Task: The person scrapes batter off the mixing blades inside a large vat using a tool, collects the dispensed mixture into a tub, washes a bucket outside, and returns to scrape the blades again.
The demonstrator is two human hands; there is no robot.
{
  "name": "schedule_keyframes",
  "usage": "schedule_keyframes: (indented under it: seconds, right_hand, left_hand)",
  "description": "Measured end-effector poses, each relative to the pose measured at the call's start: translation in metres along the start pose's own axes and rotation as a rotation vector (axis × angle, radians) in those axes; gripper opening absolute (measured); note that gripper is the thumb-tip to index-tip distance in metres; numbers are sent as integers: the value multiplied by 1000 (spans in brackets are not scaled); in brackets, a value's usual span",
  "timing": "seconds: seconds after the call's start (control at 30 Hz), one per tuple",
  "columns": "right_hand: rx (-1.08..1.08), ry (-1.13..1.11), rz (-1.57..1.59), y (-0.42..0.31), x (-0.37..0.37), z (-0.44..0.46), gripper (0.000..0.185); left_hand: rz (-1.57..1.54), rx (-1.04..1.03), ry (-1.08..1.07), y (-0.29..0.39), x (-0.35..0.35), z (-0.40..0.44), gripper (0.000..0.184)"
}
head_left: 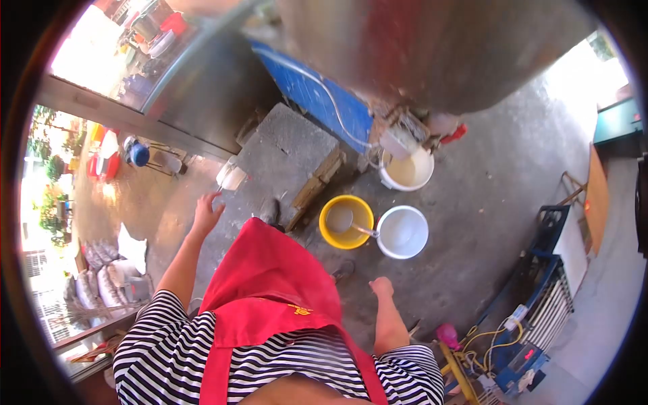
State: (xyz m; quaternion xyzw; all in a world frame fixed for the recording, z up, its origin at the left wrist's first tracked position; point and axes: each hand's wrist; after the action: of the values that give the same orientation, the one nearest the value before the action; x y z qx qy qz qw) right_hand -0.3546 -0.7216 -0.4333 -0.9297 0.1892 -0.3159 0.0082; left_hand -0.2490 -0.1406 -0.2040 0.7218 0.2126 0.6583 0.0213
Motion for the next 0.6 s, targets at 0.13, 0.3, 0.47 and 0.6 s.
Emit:
schedule_keyframes:
  seconds: [0.13, 0.3, 0.47, 0.6]
  right_hand:
    - [4, -8, 33, -57, 53, 18, 31]
    - [241, -83, 1877, -148, 178, -98, 30]
    - [-11, 205, 1448, -160, 182, -143, 31]
    - [28, 645, 667, -175, 227, -177, 33]
  left_hand:
    - [-163, -232, 152, 28, 56, 121, 38]
    - [-376, -459, 344, 104, 195, 241, 33]
    - [-472, -755, 460, 147, 333, 323, 9]
    - [-562, -864, 539, 183, 415, 360, 14]
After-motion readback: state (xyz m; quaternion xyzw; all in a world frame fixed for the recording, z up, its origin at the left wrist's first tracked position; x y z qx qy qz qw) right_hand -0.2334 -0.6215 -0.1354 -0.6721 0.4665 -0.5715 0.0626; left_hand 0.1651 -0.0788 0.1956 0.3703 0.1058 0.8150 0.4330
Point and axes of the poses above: each hand's wrist, its own z-axis towards the middle knuckle, its own x-axis out of the back of the hand, y = z × x, and after that the axes turned 1 degree about -y, right-handed
